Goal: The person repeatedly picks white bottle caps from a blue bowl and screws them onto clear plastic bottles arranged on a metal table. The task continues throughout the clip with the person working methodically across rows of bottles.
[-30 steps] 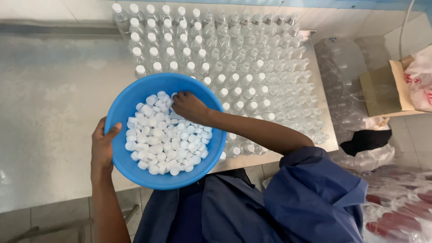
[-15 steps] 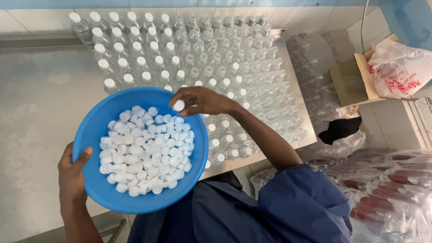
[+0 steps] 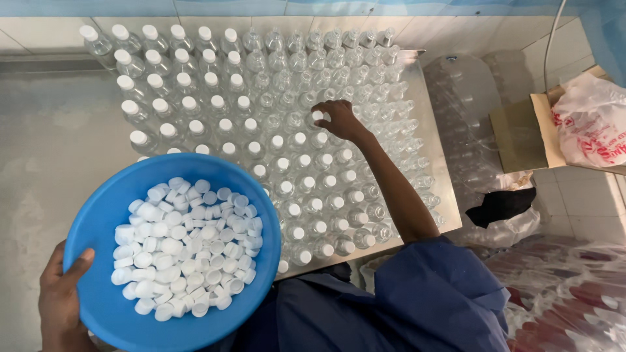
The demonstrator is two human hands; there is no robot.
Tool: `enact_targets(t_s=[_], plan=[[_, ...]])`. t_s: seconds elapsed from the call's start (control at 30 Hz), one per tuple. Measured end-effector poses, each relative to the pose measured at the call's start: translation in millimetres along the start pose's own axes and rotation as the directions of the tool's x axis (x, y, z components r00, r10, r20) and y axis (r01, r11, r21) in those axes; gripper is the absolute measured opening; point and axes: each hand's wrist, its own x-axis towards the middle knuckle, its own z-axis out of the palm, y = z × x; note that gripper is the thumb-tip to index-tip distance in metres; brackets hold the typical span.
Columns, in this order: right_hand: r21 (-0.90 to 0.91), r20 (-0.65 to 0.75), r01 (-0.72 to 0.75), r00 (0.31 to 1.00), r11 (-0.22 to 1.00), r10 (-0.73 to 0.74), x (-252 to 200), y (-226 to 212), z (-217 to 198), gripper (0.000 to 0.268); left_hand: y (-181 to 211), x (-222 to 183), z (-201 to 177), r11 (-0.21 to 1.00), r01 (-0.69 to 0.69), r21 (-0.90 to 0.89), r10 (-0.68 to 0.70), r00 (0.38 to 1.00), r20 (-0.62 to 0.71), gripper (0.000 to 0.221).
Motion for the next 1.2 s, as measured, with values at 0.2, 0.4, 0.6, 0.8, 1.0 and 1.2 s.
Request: enact_targets(t_s=[0.2, 0.4, 0.6, 0.8, 1.0, 1.2], plan=[[0.127, 0.021, -0.035, 0.999, 0.991, 0.032, 6.8, 9.8, -10.8, 0.044, 13.1, -7.5, 9.5, 0.99, 0.008, 0.138, 0.001, 0.998, -0.068, 0.05], [0.319, 0.253, -0.234, 0.955, 0.918, 0.155, 23.7, 9.0, -22.8, 0.031, 27.4, -15.0, 19.8, 0.99, 0.073, 0.117, -0.064, 0.994, -0.083, 0.052], [0.414, 0.205, -0.301, 0.95, 0.859, 0.235, 31.4, 19.3, -10.7, 0.03, 5.4, 0.2, 5.6, 0.997, 0.028, 0.066, -0.025, 0.999, -0.046, 0.053], [0.27, 0.15, -0.244, 0.966, 0.931, 0.21, 26.6, 10.6, -12.5, 0.024, 6.8, -5.5, 4.7, 0.999, 0.0, -0.053, 0.001, 1.0, 0.011, 0.051], [-0.411, -0.322, 0.029, 0.931, 0.911, -0.175, 3.6, -35.7, 10.8, 0.038, -5.8, 1.9, -0.3, 0.97, -0.038, -0.24, 0.062, 0.994, 0.094, 0.055], [0.058, -0.372, 0.85, 0.505, 0.524, -0.779, -41.1, -294.1, 21.7, 0.019, -29.1, 20.8, -11.1, 0.927, -0.149, -0.343, 0.216, 0.962, 0.165, 0.042]])
